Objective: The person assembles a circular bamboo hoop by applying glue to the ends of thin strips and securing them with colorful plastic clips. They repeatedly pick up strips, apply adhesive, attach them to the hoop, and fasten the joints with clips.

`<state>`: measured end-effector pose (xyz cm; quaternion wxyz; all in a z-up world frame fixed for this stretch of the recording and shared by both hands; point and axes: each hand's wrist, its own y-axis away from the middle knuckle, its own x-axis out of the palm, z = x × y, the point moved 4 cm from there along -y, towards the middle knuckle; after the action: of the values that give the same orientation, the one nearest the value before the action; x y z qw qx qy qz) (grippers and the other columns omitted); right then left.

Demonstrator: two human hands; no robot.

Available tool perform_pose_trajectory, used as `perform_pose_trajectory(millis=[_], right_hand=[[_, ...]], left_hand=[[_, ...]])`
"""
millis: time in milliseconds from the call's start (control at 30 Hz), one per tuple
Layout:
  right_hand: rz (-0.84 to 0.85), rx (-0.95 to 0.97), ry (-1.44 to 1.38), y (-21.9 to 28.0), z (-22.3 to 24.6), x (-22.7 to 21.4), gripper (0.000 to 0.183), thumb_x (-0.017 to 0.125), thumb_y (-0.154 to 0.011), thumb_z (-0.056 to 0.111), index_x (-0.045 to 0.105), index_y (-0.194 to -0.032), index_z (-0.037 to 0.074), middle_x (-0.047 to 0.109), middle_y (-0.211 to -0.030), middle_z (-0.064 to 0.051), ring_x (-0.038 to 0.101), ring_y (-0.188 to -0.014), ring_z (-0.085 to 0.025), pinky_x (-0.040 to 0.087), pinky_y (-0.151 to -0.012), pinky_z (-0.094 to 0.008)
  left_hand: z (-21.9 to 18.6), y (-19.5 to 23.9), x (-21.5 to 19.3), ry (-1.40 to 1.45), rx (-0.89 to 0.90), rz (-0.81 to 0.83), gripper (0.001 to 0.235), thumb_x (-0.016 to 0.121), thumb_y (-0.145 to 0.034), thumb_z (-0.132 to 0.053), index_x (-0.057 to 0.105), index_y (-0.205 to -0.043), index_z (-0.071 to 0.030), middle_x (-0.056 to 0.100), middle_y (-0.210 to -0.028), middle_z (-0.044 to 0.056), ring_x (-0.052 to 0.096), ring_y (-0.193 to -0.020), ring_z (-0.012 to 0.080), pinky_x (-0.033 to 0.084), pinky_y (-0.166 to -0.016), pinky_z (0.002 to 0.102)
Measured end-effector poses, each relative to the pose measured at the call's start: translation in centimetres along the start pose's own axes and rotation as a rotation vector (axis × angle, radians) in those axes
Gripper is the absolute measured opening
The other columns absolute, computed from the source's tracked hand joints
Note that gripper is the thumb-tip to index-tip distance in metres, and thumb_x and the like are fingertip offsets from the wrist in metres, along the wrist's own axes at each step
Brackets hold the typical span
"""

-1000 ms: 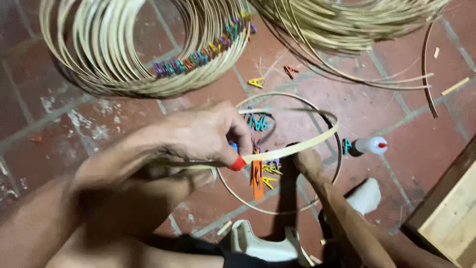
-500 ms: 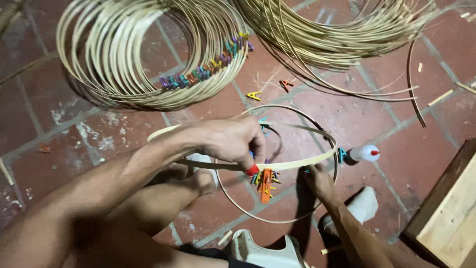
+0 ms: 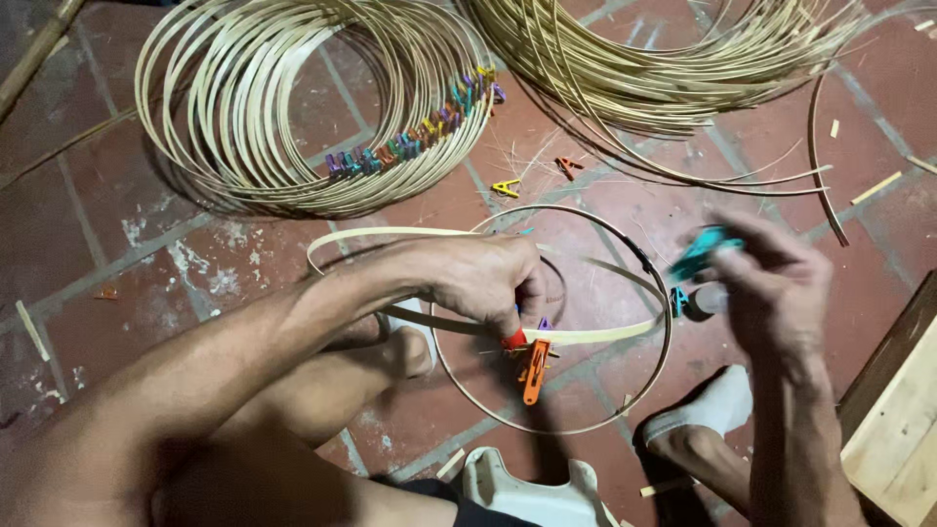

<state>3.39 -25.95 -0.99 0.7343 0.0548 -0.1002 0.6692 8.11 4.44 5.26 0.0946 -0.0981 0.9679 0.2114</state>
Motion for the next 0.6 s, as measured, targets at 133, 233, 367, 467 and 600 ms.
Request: perform_pose_trajectory(millis=[133,233,367,467,600], right_hand=[[0.227,0.277,0.264,0.5,2.0,9.5,0.036,0.077,-0.079,-0.001,0.073,-0.114,-0.007,0.078,-0.103,-0.015,0.074,-0.089,-0.021,0.061,-0.082,-0.036],[0.301,0.367,0.354,0.7,1.8,12.5,0.036,0.080,-0.078,0.002,0.075,-0.113,-0.005,0.080,-0.098,-0.013,0.074,-0.087,-0.017,0.061,-0.081,-0.033],[0.302,0.396,0.309,0.3,2.4,13.3,0.037,0.080,-0.078,0.003,0.075,-0.113,-0.005,0.080,-0.098,-0.012,0.074,-0.086,-0.018,0.061,-0.080,-0.035],[0.369,0.345,0.355,0.1,2.3,13.6,0.046,0.080,-0.078,0.005,0.071,-0.122,-0.004,0.079,-0.101,-0.011,0.073,-0.090,-0.018,0.061,-0.081,-0.034],[0.390,0.000,0.382,1.0,2.9,11.9,0.059,0.071,-0.084,0.008,0.053,-0.139,-0.004,0.069,-0.121,-0.015,0.070,-0.103,-0.021,0.057,-0.088,-0.033]], left_hand=[[-1.0,-0.1,0.1,-0.103,-0.066,-0.010,0.017,0.081,-0.066,-0.001,0.076,-0.082,-0.004,0.069,-0.069,0.002,0.061,-0.065,0.0119,0.048,-0.057,0.034],[-1.1,-0.3,0.2,-0.168,-0.117,-0.015,0.014,0.081,-0.067,-0.005,0.077,-0.081,-0.005,0.069,-0.066,0.002,0.061,-0.062,0.0121,0.048,-0.055,0.034],[-1.0,-0.4,-0.3,-0.141,-0.114,-0.040,0.016,0.082,-0.065,-0.006,0.077,-0.080,-0.007,0.070,-0.064,0.001,0.063,-0.060,0.0101,0.050,-0.054,0.033],[-0.6,-0.4,-0.5,-0.166,-0.067,-0.011,0.011,0.082,-0.068,-0.007,0.077,-0.078,-0.005,0.070,-0.065,0.003,0.060,-0.060,0.0118,0.048,-0.053,0.034],[-0.8,0.5,-0.8,-0.098,-0.031,-0.034,0.014,0.082,-0.067,-0.007,0.077,-0.080,-0.004,0.072,-0.068,0.004,0.062,-0.061,0.0110,0.050,-0.054,0.033]])
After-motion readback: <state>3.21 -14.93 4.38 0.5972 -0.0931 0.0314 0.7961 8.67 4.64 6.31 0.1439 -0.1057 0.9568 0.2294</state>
